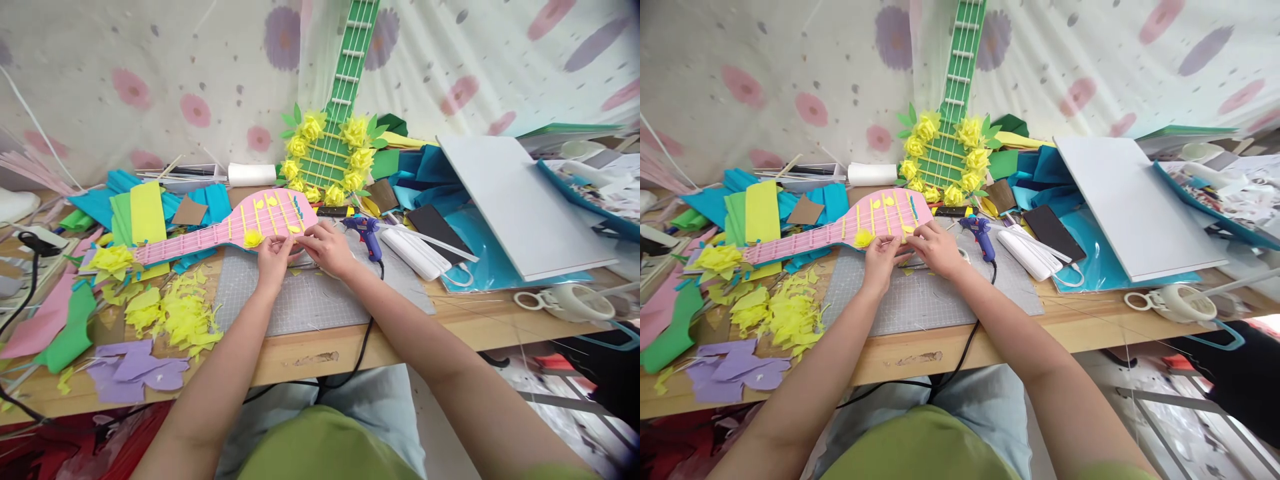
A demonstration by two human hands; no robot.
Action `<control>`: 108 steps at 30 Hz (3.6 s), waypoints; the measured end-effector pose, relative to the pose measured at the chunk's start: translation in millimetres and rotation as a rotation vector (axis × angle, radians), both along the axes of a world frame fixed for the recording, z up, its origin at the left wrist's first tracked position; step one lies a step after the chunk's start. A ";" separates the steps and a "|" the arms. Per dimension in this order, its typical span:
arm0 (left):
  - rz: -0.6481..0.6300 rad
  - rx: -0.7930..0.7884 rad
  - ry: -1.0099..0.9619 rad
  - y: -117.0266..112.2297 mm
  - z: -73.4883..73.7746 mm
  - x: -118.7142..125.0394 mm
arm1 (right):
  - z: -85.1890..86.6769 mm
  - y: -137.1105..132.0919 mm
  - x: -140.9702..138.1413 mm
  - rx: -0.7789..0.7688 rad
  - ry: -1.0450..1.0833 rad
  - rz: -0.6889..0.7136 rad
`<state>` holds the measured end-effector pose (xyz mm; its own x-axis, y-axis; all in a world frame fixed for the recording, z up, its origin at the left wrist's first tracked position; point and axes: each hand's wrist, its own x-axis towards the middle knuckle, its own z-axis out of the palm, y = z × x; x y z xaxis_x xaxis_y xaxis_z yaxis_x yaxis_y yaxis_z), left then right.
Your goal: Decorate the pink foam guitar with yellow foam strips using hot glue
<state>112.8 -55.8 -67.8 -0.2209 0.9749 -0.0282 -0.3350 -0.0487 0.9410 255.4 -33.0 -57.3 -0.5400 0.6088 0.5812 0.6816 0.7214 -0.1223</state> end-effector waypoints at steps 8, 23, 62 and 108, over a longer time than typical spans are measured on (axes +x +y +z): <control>0.091 -0.019 0.025 -2.1 2.2 -6.2 | 7.5 -19.0 27.3 -0.264 0.062 -0.098; 0.103 0.073 0.076 -7.1 4.0 2.2 | 17.5 -10.1 111.7 -0.657 0.004 -0.700; 0.230 0.068 0.146 -2.6 -3.8 4.9 | -9.8 -23.2 46.8 -0.875 0.691 -0.189; 0.097 0.207 0.217 7.4 16.0 -6.6 | -27.3 16.8 92.9 -0.577 0.363 -0.829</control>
